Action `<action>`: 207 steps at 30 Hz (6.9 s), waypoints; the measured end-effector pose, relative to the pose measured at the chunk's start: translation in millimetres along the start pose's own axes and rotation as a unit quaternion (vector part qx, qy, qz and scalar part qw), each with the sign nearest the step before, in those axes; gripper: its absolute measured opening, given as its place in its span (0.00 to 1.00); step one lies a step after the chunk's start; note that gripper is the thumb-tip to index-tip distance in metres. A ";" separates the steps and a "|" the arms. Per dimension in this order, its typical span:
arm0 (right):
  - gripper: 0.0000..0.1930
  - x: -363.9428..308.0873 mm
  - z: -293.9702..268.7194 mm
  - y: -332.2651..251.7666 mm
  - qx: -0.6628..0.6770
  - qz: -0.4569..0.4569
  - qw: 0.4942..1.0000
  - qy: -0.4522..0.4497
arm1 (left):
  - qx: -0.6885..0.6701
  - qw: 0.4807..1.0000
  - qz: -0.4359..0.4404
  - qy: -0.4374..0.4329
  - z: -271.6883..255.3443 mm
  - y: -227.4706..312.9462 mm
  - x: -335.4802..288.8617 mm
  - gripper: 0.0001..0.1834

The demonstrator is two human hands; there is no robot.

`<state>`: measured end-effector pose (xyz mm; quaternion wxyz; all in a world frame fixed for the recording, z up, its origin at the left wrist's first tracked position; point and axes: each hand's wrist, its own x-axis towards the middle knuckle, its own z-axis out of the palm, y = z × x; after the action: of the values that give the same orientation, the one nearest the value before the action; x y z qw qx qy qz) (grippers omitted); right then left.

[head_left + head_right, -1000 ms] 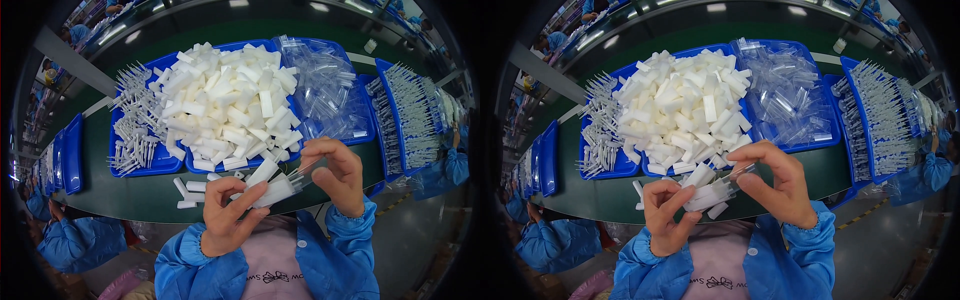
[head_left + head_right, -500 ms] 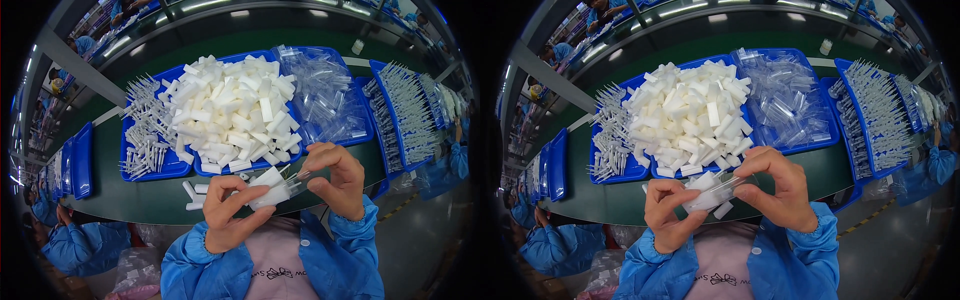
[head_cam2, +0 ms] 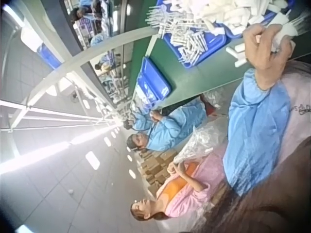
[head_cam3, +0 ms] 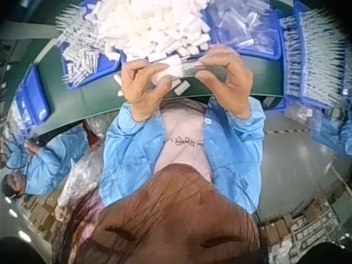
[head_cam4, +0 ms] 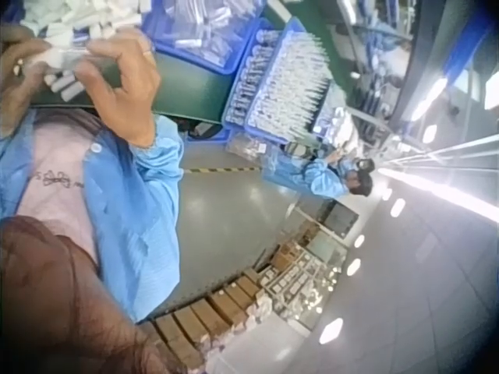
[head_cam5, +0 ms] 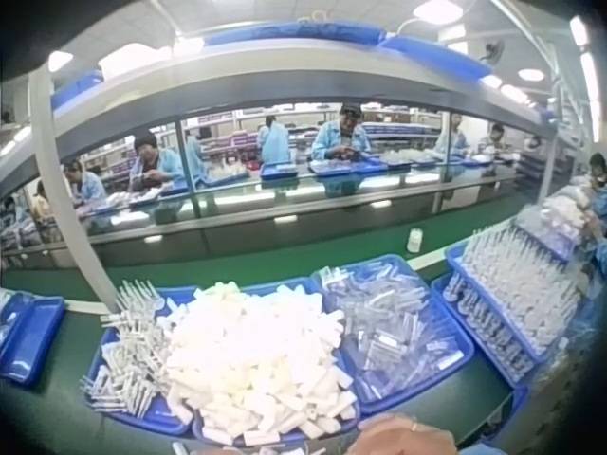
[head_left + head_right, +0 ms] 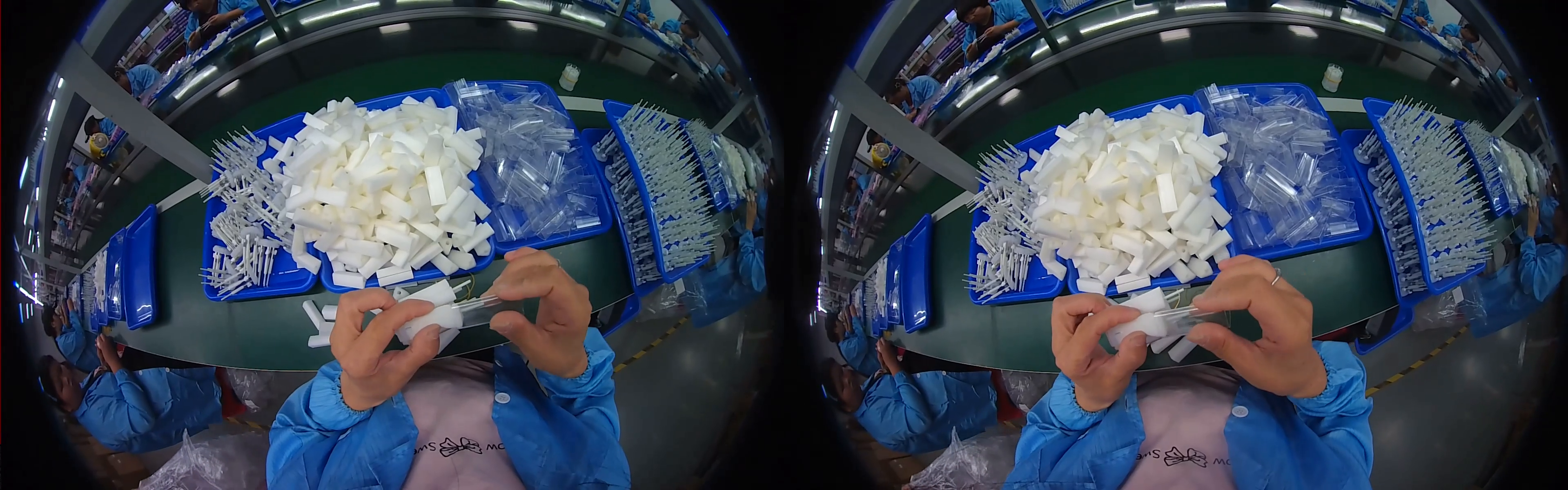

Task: The person assembles small plastic and foam components by hand, inserting multiple white foam inserts into a clear plastic tube, then securing the bundle with a rubber band.

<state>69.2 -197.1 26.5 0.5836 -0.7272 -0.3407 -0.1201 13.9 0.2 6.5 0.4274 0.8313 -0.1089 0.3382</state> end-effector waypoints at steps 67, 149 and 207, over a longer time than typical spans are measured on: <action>0.18 22.1 -34.6 78.0 -0.470 0.091 0.878 0.002 | -0.498 0.806 -0.315 -0.050 6.2 -22.0 -22.6 0.29; 0.08 -21.4 -1.3 17.3 0.046 0.051 0.995 0.078 | -0.523 0.801 -0.271 -0.104 11.3 -17.2 -16.1 0.20; 0.09 0.8 -26.2 15.7 0.091 0.046 0.992 0.073 | -0.381 0.886 -0.226 -0.137 8.3 -17.8 -20.9 0.20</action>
<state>85.6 -222.5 22.4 0.6756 -0.6754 -0.2726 -0.1140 10.6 2.3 -21.9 0.7567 0.6449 -0.0958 0.0479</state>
